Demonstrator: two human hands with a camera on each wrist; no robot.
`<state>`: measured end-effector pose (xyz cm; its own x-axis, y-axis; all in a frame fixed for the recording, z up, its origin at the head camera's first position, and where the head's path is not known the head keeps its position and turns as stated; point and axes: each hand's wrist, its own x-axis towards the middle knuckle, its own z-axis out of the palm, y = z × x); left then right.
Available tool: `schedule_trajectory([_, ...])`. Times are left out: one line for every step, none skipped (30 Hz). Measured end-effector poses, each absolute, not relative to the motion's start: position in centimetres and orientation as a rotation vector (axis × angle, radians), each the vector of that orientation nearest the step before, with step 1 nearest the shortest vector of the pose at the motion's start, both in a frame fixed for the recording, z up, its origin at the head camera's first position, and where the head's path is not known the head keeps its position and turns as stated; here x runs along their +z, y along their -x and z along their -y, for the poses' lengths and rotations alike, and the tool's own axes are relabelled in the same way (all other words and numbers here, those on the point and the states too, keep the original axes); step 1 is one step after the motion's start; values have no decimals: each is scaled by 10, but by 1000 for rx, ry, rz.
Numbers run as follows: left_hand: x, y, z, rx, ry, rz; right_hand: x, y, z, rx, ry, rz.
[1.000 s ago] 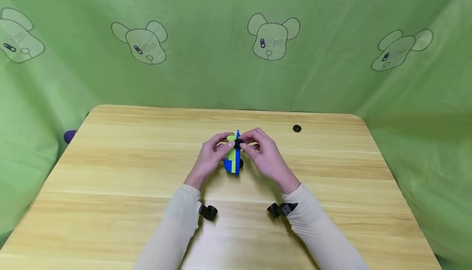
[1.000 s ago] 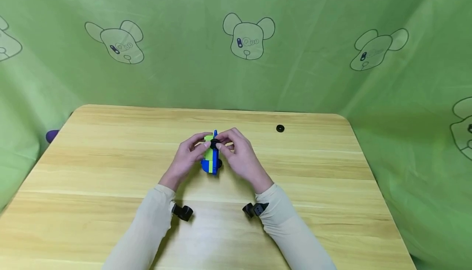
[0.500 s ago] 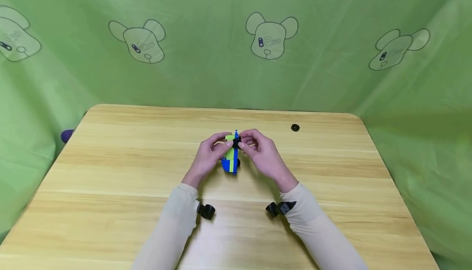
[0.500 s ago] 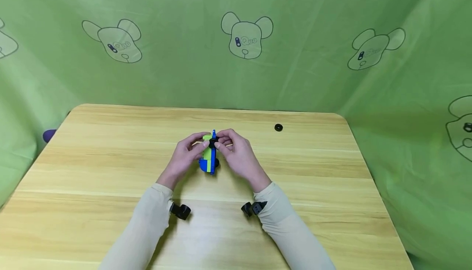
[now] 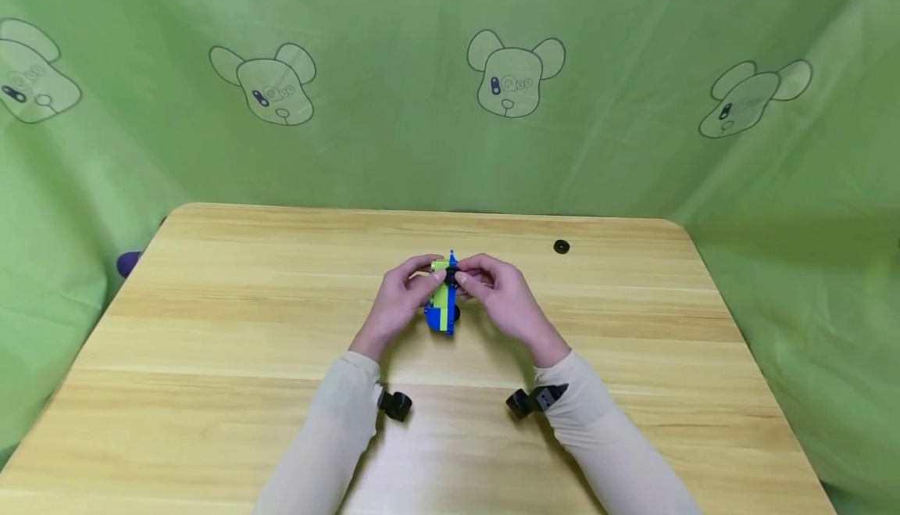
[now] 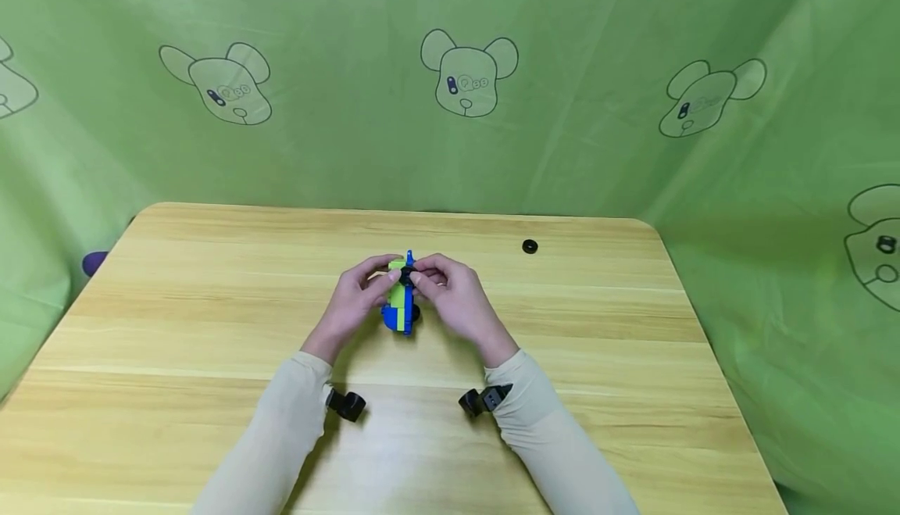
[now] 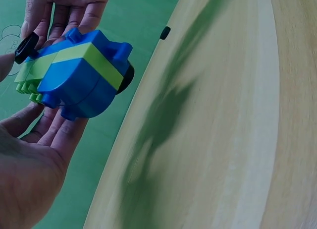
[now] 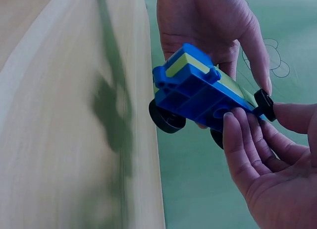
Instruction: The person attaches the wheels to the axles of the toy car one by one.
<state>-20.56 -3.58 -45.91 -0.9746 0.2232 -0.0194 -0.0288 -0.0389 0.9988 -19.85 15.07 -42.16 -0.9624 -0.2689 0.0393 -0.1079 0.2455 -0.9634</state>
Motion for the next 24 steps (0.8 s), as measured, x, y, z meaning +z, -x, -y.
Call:
schedule_trajectory([-459,206,36,2132,-214,-2050,-422,199,-151,-1833,360,-2354])
schedule_trajectory([-459,206,35,2129,-221,-2053,-423,199,-151,-1850,362,-2338])
schedule_trajectory([-459,205,35,2126,-224,-2054,-423,199,-152,-1866,364,-2325])
schedule_trajectory([-459,206,35,2123,-226,-2054,-423,198,-152,-1877,365,-2316])
schedule_trajectory([-459,205,35,2122,-225,-2050,-423,198,-152,-1888,366,-2308])
schedule_trajectory([-459,205,35,2123,-225,-2043,-423,198,-152,-1893,369,-2303])
schedule_trajectory([-459,205,35,2124,-222,-2035,-423,198,-153,-1895,369,-2301])
schedule_trajectory([-459,205,35,2124,-219,-2030,-422,198,-153,-1895,371,-2300])
schedule_trajectory([-458,205,34,2127,-215,-2023,-422,198,-153,-1894,371,-2300])
schedule_trajectory([-458,204,34,2128,-214,-2018,-422,197,-153,-1896,371,-2296])
schedule_trajectory([-457,204,34,2130,-216,-2013,-421,197,-154,-1896,372,-2294])
schedule_trajectory([-457,204,34,2129,-219,-2013,-421,197,-154,-1900,374,-2290])
schedule_trajectory([-456,204,34,2127,-225,-2012,-421,197,-154,-1908,372,-2283])
schedule_trajectory([-456,204,34,2124,-234,-2014,-420,197,-154,-1913,373,-2279])
schedule_trajectory([-455,204,34,2125,-242,-2012,-420,196,-154,-1917,372,-2273])
schedule_trajectory([-455,204,34,2123,-249,-2011,-419,196,-155,-1923,371,-2264])
schedule_trajectory([-455,204,34,2123,-256,-2013,-419,196,-155,-1927,372,-2259])
schedule_trajectory([-454,204,34,2121,-262,-2016,-418,196,-155,-1929,374,-2253])
schedule_trajectory([-454,204,34,2119,-266,-2020,-418,195,-155,-1930,375,-2248])
schedule_trajectory([-453,204,34,2119,-265,-2025,-418,196,-155,-1930,377,-2244])
schedule_trajectory([-453,204,34,2119,-265,-2027,-418,196,-155,-1932,378,-2238])
schedule_trajectory([-452,203,34,2119,-265,-2032,-418,196,-155,-1934,380,-2234])
schedule_trajectory([-452,204,34,2118,-266,-2038,-418,196,-155,-1934,379,-2235])
schedule_trajectory([-452,204,33,2117,-270,-2043,-417,196,-155,-1936,375,-2234])
